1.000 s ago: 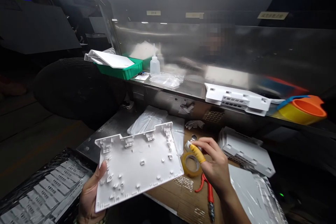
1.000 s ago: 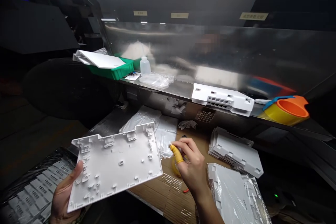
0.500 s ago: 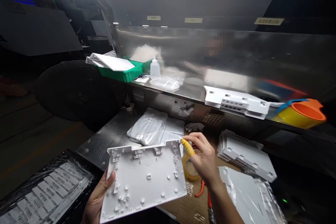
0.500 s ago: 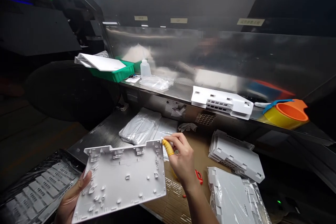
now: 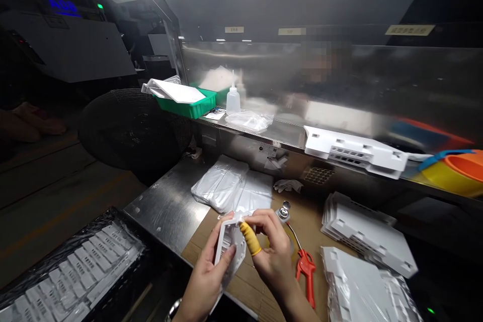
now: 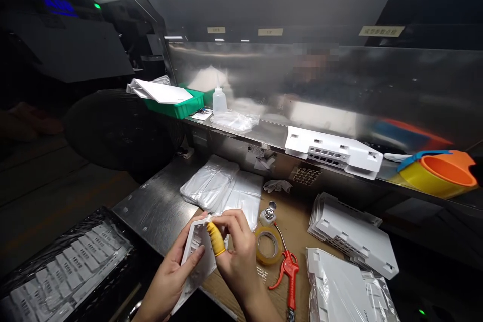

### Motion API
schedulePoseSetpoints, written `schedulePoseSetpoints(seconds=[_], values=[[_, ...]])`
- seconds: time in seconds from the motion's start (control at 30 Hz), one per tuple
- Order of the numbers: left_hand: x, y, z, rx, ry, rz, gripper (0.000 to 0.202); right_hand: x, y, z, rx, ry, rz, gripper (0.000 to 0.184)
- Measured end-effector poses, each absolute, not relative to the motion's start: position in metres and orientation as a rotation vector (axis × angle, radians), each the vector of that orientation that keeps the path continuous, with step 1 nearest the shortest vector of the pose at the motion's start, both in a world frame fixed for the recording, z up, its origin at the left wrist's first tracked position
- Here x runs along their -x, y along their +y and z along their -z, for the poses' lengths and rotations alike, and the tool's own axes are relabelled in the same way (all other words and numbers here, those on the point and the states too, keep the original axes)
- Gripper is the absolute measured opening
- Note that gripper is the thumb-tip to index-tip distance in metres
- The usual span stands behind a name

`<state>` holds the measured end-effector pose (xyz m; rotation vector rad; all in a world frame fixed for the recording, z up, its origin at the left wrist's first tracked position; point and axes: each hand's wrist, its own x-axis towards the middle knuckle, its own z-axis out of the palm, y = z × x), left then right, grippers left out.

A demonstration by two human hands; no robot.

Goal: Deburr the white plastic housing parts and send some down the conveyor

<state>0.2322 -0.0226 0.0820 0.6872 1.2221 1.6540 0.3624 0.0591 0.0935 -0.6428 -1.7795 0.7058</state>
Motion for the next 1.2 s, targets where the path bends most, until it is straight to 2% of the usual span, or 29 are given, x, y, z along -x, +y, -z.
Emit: schedulePoseSetpoints(seconds=[0.27, 0.4, 0.47, 0.63, 0.7, 0.77, 0.83, 1.03, 1.1, 1.2], values=[[-0.229, -0.020, -0.065, -0.884, 1.290, -1.514, 0.050, -0.366, 0.063, -0.085, 0.701, -1.749, -0.703, 0.022], [-0.229, -0.022, -0.068, -0.798, 1.264, -1.552, 0.050, -0.367, 0.071, -0.068, 0.789, -1.770, -0.698, 0.014], [-0.226, -0.025, -0.072, -0.660, 1.218, -1.538, 0.054, -0.381, 0.084, -0.042, 0.958, -1.783, -0.686, 0.015], [-0.206, -0.034, -0.077, -0.236, 1.031, -1.434, 0.092, -0.440, 0.119, 0.053, 1.659, -1.867, -0.508, 0.027], [-0.198, -0.036, -0.076, -0.183, 0.971, -1.437, 0.097, -0.456, 0.126, 0.086, 1.790, -1.881, -0.501, 0.026], [-0.192, -0.037, -0.073, -0.170, 0.898, -1.442, 0.096, -0.462, 0.125, 0.112, 1.868, -1.911, -0.503, 0.026], [-0.185, -0.038, -0.067, -0.176, 0.811, -1.433, 0.092, -0.464, 0.119, 0.128, 1.904, -1.937, -0.511, 0.034], [-0.154, -0.047, -0.032, -0.402, 0.520, -1.430, 0.069, -0.494, 0.089, 0.145, 2.027, -1.824, -0.490, 0.053], [-0.142, -0.051, -0.021, -0.439, 0.317, -1.484, 0.059, -0.511, 0.078, 0.149, 2.154, -1.699, -0.497, 0.056], [-0.124, -0.059, -0.010, -0.404, 0.147, -1.612, 0.064, -0.525, 0.065, 0.158, 2.299, -1.521, -0.615, 0.049]])
